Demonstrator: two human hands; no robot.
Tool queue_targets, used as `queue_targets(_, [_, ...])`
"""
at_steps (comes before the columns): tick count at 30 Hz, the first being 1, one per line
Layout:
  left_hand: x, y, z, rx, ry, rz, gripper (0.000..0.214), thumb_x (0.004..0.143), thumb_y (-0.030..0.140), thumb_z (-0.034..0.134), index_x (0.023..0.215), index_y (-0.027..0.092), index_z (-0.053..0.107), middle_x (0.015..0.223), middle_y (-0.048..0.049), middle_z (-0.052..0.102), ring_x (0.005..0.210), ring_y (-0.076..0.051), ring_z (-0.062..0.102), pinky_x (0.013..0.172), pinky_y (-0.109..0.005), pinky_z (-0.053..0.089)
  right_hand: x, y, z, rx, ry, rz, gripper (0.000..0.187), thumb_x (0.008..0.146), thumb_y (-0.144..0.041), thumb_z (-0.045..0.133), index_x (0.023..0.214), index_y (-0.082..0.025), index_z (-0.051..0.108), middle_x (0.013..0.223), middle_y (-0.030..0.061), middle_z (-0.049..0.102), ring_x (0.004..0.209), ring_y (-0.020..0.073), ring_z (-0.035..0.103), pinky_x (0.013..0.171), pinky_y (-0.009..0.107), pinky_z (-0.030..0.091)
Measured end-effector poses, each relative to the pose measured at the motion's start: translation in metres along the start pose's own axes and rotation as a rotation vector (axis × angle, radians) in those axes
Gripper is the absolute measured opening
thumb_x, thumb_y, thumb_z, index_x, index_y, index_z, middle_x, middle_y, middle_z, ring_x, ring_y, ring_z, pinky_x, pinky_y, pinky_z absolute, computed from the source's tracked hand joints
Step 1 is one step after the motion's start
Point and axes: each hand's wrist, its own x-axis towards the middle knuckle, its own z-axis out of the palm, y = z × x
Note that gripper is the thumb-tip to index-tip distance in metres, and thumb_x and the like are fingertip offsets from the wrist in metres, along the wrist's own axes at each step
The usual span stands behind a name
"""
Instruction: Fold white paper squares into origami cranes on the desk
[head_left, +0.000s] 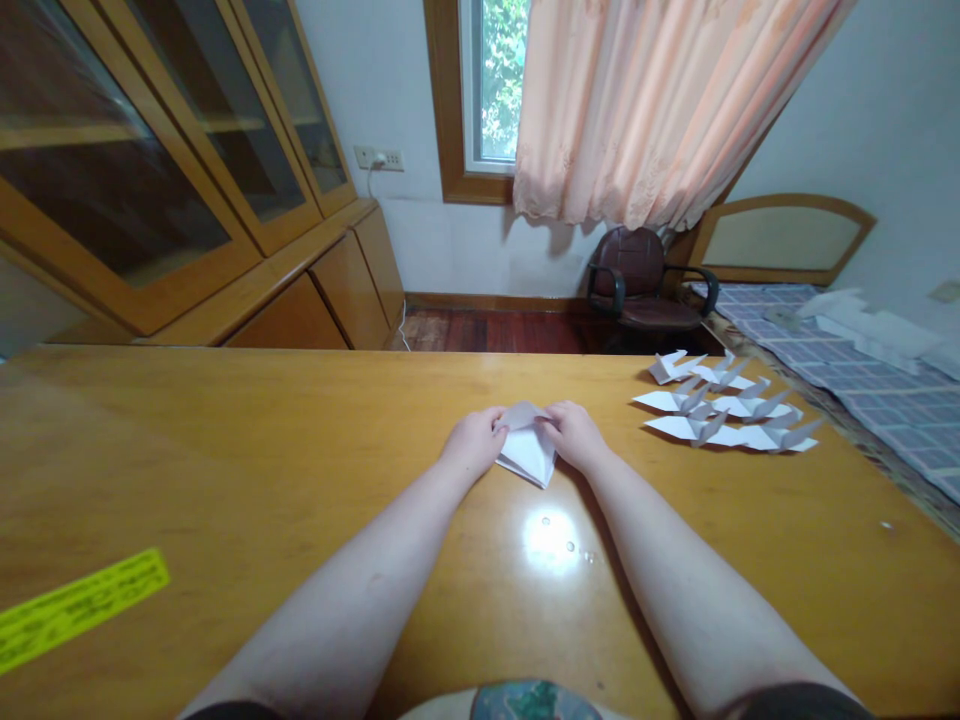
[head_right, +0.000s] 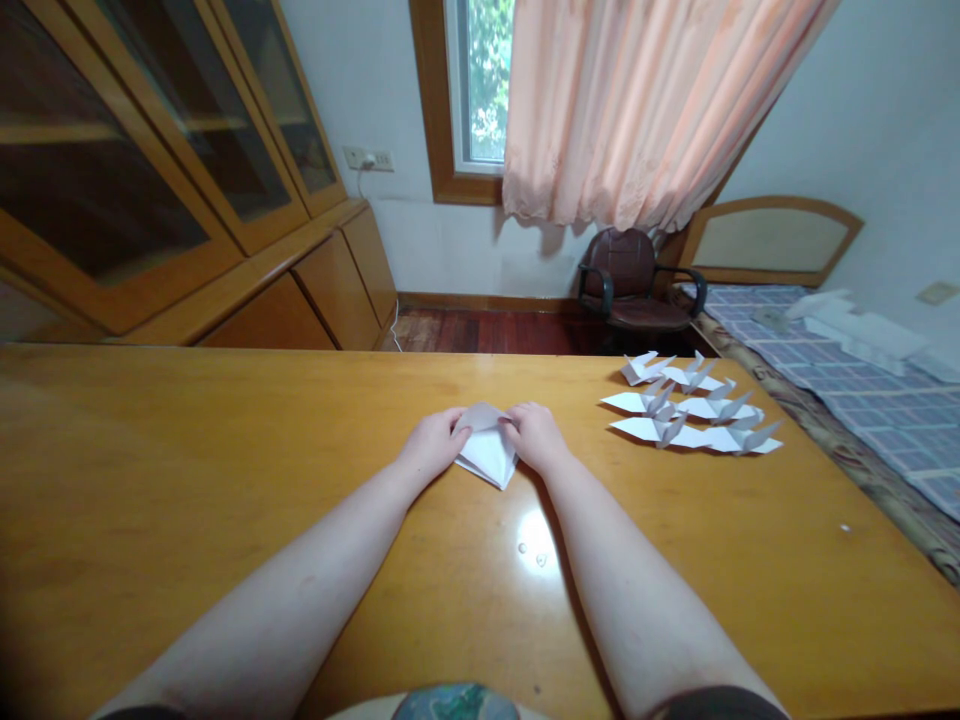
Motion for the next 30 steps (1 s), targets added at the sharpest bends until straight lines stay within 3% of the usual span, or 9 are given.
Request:
queue_targets(4, [0.000,-0.002,0.000,0.051,0.032,-0.040,0.029,0.085,0.028,0.050,0.109,0.024,0.066,0.100,-0.0060,0.072,0.089,-0.021,0.064,0.075,-0.028,0.045,-0.001,0.005,0.003,0.031,0.205,0.115,0.023,0.082,-0.025,0.054,0.101,-0.019,0.066,0.096,0.0081,0.068,0.086,0.0218,0.059,0.082,0.034,0.043])
queue_targets(7, [-0.001,-0.004,0.000,0.088,0.065,-0.052,0.029,0.085,0.030,0.049,0.108,0.024,0.066,0.100,-0.0067,0.072,0.089,-0.022,0.064,0.073,-0.028,0.044,-0.004,0.004,0.001,-0.017,0.324,0.077,0.019,0.084,-0.021,0.052,0.095,-0.019,0.066,0.095,0.0102,0.067,0.091,0.0244,0.057,0.086,0.038,0.042])
queue_targets(10, [-0.001,-0.004,0.000,0.138,0.096,-0.074,0.029,0.085,0.034,0.049,0.105,0.022,0.067,0.097,-0.0080,0.072,0.086,-0.022,0.065,0.072,-0.028,0.044,-0.008,-0.005,0.001,0.002,0.180,-0.141,0.023,0.088,-0.019,0.046,0.087,-0.021,0.069,0.094,0.0096,0.068,0.090,0.0226,0.058,0.086,0.037,0.043])
queue_targets(14, [-0.003,-0.003,-0.002,0.142,0.124,-0.061,0.029,0.087,0.039,0.048,0.103,0.025,0.068,0.091,-0.0061,0.073,0.084,-0.022,0.064,0.074,-0.029,0.044,-0.008,-0.016,0.003,0.078,-0.033,-0.338,0.028,0.090,-0.022,0.045,0.099,-0.024,0.070,0.105,0.0070,0.069,0.097,0.0199,0.060,0.089,0.034,0.044])
queue_targets(17, [-0.003,-0.002,-0.004,0.088,0.133,0.013,0.036,0.090,0.044,0.042,0.102,0.025,0.069,0.092,-0.0051,0.073,0.089,-0.022,0.064,0.081,-0.031,0.044,-0.006,-0.019,0.000,0.063,-0.119,-0.316,0.028,0.090,-0.026,0.047,0.107,-0.021,0.068,0.109,0.0084,0.068,0.102,0.0204,0.060,0.092,0.034,0.044])
queue_targets(20, [-0.001,-0.006,-0.003,-0.030,0.095,0.063,0.042,0.095,0.037,0.031,0.103,0.022,0.070,0.096,-0.0053,0.073,0.094,-0.020,0.064,0.087,-0.030,0.045,-0.006,-0.020,-0.005,0.027,-0.127,-0.236,0.036,0.088,-0.037,0.054,0.117,-0.018,0.063,0.114,0.0118,0.066,0.105,0.0237,0.059,0.093,0.037,0.043])
queue_targets(24, [0.004,-0.012,0.001,-0.110,0.045,0.059,0.035,0.088,0.022,0.041,0.114,0.020,0.065,0.102,-0.0038,0.072,0.101,-0.019,0.062,0.092,-0.030,0.044,-0.007,-0.019,-0.006,0.011,-0.108,-0.166,0.055,0.077,-0.055,0.064,0.119,-0.018,0.062,0.116,0.0138,0.064,0.107,0.0280,0.059,0.092,0.039,0.044])
queue_targets(27, [0.005,-0.012,0.004,-0.020,0.035,0.094,0.042,0.079,0.016,0.053,0.119,0.021,0.062,0.111,-0.0042,0.069,0.107,-0.021,0.059,0.098,-0.033,0.042,-0.007,-0.016,0.000,-0.028,-0.101,-0.099,0.038,0.082,-0.046,0.061,0.110,-0.021,0.068,0.113,0.0125,0.066,0.104,0.0269,0.061,0.091,0.037,0.046])
queue_targets(30, [0.004,-0.009,0.004,0.040,0.034,0.148,0.039,0.081,0.026,0.057,0.120,0.023,0.062,0.114,-0.0058,0.067,0.109,-0.024,0.057,0.098,-0.036,0.041,-0.006,-0.011,0.007,0.028,-0.085,-0.086,0.027,0.090,-0.034,0.050,0.103,-0.023,0.071,0.125,0.0095,0.060,0.107,0.0230,0.061,0.094,0.036,0.046])
